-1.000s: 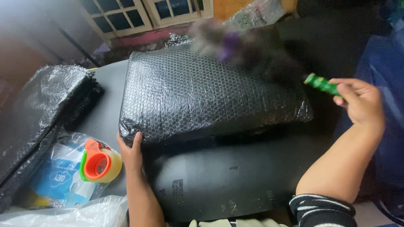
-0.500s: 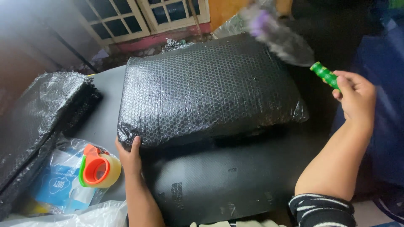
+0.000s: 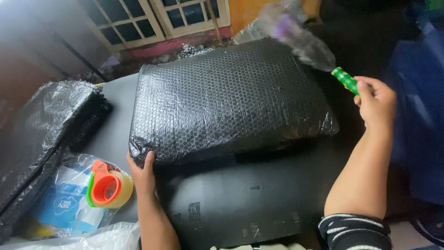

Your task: Wrapping a large black foam piece in bubble wrap, dusting it, and placing it into a blue tote bag for transport or storage.

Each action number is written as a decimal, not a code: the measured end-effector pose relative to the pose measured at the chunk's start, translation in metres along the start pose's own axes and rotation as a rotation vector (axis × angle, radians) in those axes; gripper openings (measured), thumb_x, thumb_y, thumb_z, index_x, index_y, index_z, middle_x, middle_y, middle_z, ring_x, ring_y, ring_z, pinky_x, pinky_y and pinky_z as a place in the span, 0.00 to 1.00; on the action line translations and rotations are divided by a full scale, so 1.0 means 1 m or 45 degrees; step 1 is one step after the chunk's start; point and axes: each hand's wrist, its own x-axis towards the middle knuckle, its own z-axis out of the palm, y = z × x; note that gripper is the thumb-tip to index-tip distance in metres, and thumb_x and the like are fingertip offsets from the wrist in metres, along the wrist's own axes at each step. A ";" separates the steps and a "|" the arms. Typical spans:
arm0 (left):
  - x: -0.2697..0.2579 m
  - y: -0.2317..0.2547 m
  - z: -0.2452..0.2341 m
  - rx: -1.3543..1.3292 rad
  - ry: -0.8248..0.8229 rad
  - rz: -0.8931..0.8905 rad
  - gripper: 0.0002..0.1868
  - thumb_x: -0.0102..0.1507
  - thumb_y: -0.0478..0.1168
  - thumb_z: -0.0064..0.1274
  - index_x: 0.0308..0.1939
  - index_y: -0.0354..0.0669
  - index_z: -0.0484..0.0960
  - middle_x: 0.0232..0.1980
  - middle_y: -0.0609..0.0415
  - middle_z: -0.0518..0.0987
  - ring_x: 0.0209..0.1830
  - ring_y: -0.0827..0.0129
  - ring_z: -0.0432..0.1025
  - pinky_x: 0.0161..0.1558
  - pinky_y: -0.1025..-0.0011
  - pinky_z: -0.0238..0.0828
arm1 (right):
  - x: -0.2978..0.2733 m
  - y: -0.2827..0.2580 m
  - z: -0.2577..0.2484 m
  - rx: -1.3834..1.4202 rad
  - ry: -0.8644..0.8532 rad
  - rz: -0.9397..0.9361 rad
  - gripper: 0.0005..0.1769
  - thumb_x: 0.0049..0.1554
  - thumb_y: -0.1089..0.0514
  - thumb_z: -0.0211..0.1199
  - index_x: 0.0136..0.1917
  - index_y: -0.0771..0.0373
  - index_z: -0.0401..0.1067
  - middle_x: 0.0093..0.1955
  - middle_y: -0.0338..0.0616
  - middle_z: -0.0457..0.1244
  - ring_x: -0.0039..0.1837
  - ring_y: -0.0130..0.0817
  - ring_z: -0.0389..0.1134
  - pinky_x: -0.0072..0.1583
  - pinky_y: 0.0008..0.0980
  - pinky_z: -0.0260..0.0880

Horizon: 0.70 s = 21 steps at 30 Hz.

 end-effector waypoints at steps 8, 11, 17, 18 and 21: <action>0.003 -0.005 0.001 -0.048 -0.015 0.009 0.49 0.56 0.60 0.53 0.77 0.46 0.56 0.72 0.45 0.68 0.71 0.54 0.65 0.68 0.57 0.60 | -0.006 0.005 -0.021 0.115 -0.304 0.043 0.10 0.71 0.57 0.57 0.62 0.60 0.75 0.50 0.37 0.66 0.37 0.20 0.58 0.41 0.14 0.57; 0.003 -0.005 0.001 -0.022 -0.008 0.049 0.49 0.57 0.61 0.53 0.76 0.45 0.57 0.72 0.45 0.67 0.71 0.54 0.64 0.69 0.58 0.60 | -0.009 -0.001 -0.024 0.096 -0.287 0.111 0.09 0.71 0.58 0.58 0.60 0.60 0.77 0.48 0.38 0.65 0.37 0.22 0.57 0.41 0.15 0.58; 0.001 -0.002 0.002 -0.029 0.005 -0.016 0.49 0.56 0.61 0.53 0.77 0.47 0.56 0.73 0.45 0.67 0.71 0.54 0.64 0.68 0.57 0.60 | 0.008 0.048 -0.045 -0.273 0.095 -0.030 0.10 0.73 0.62 0.57 0.64 0.59 0.76 0.48 0.41 0.68 0.40 0.27 0.65 0.45 0.27 0.63; 0.003 -0.005 0.003 -0.069 0.015 0.004 0.49 0.56 0.60 0.53 0.77 0.47 0.55 0.73 0.45 0.67 0.71 0.55 0.64 0.69 0.58 0.59 | 0.011 0.063 -0.048 -0.483 0.015 0.058 0.11 0.69 0.63 0.59 0.63 0.59 0.76 0.47 0.47 0.70 0.39 0.35 0.69 0.45 0.33 0.66; 0.005 -0.006 0.005 -0.115 0.029 -0.016 0.51 0.57 0.58 0.54 0.79 0.53 0.48 0.79 0.44 0.54 0.78 0.55 0.53 0.73 0.57 0.50 | 0.009 0.048 -0.037 -0.865 -0.212 0.278 0.18 0.63 0.54 0.61 0.66 0.53 0.76 0.61 0.56 0.64 0.55 0.51 0.66 0.57 0.46 0.63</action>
